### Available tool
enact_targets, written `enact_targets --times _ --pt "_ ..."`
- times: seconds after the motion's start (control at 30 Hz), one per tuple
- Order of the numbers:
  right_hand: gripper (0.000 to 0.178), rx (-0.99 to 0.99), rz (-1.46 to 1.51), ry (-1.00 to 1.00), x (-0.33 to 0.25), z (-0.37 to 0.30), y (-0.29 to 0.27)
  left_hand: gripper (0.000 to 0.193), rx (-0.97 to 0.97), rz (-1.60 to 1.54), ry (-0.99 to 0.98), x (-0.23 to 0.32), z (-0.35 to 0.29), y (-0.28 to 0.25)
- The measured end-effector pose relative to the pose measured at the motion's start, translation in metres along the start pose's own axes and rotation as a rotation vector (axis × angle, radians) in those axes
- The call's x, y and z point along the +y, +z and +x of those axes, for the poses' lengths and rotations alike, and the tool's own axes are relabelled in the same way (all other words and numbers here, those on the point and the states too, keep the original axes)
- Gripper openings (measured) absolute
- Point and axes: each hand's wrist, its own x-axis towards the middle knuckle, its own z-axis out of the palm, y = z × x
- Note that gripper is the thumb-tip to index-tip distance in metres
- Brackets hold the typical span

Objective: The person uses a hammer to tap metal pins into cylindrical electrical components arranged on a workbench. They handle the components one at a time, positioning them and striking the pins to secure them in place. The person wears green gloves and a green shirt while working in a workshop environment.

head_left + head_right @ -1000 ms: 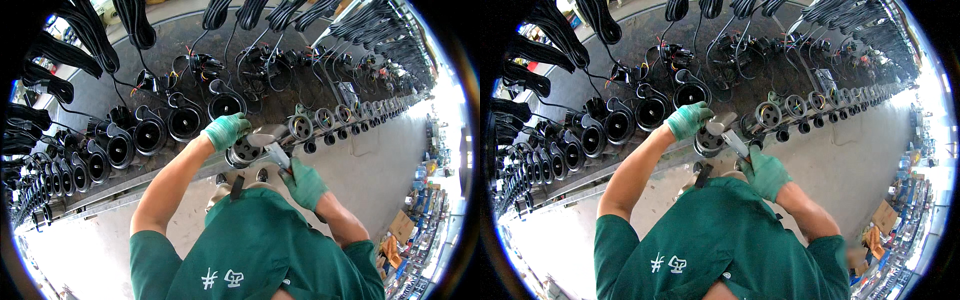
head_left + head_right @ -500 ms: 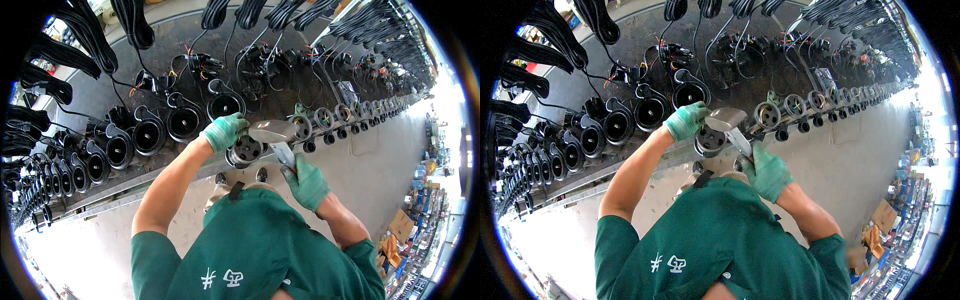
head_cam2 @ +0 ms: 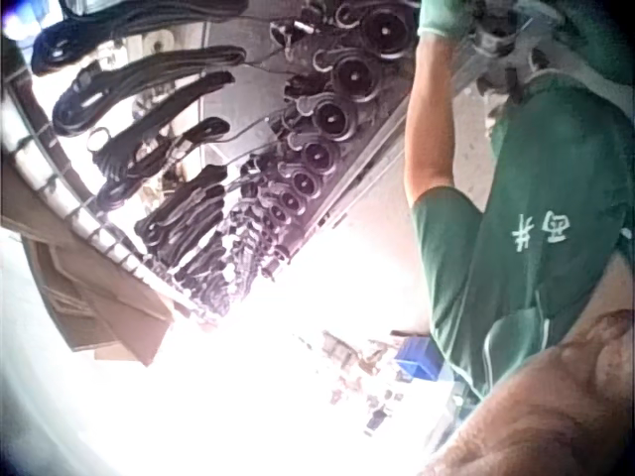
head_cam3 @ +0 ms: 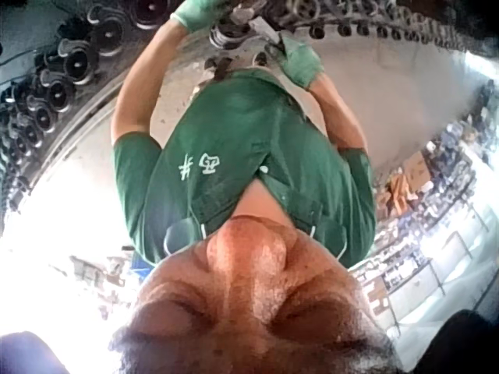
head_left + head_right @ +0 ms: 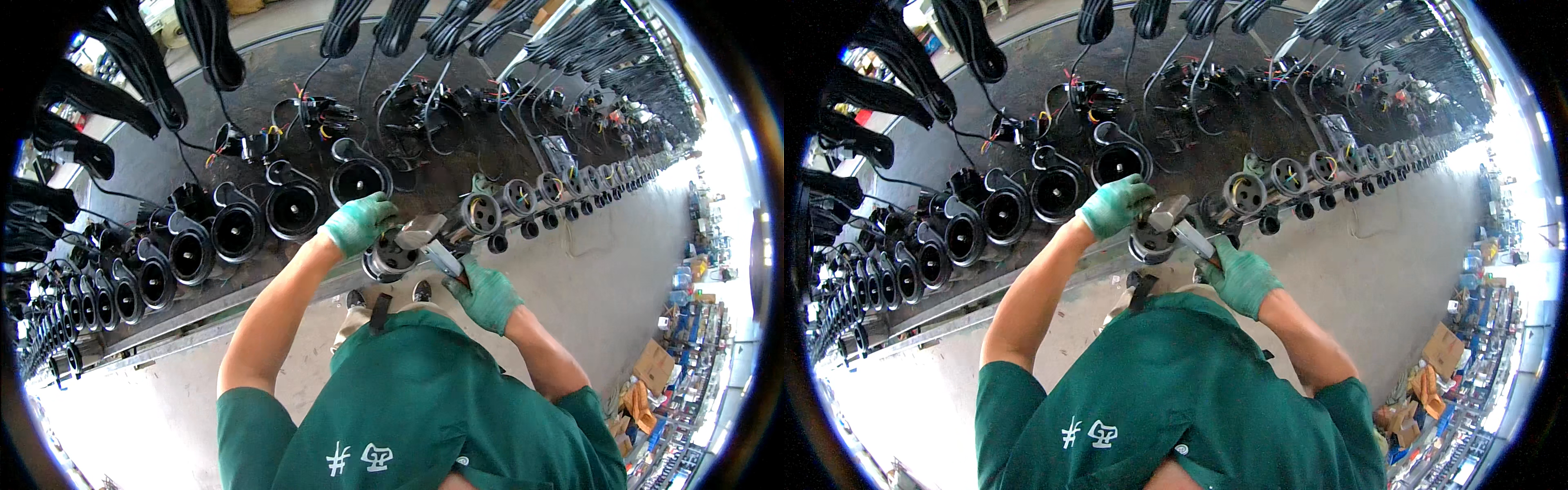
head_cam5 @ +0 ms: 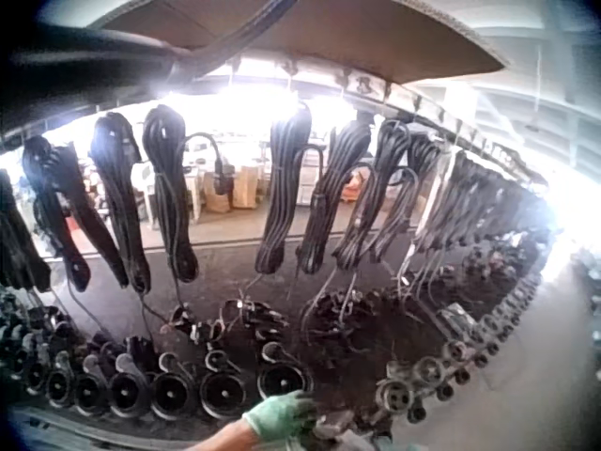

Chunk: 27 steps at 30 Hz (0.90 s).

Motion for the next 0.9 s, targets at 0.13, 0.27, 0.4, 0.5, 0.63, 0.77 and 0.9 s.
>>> enact_targets --times 0.13,0.27,0.4,0.5,0.63,0.77,0.9 --pt "0.034 0.228 -0.022 -0.004 0.060 -0.009 -0.004 0.022 0.083 -0.049 -0.027 0.017 -0.005 0.004" --pt "0.030 0.410 -0.213 -0.027 0.146 -0.005 -0.035 0.039 0.141 -0.129 -0.141 0.033 -0.015 0.008" --pt "0.031 0.478 -0.293 0.083 0.219 0.001 -0.087 0.092 0.318 -0.786 -0.347 0.027 -0.041 0.043" --pt "0.033 0.452 -0.300 0.170 0.277 0.018 -0.126 0.114 0.539 -0.983 -0.352 0.029 -0.055 0.076" --pt "0.038 0.419 -0.177 0.161 0.346 0.058 -0.154 0.126 0.658 -0.977 -0.434 0.053 -0.060 0.108" --pt "0.040 0.331 -0.294 0.100 0.383 0.098 -0.146 0.136 0.742 -0.943 -0.536 0.071 -0.057 0.138" --pt "0.041 0.496 -0.317 -0.105 0.392 0.101 -0.128 0.117 0.782 -0.570 -0.660 0.069 -0.051 0.161"
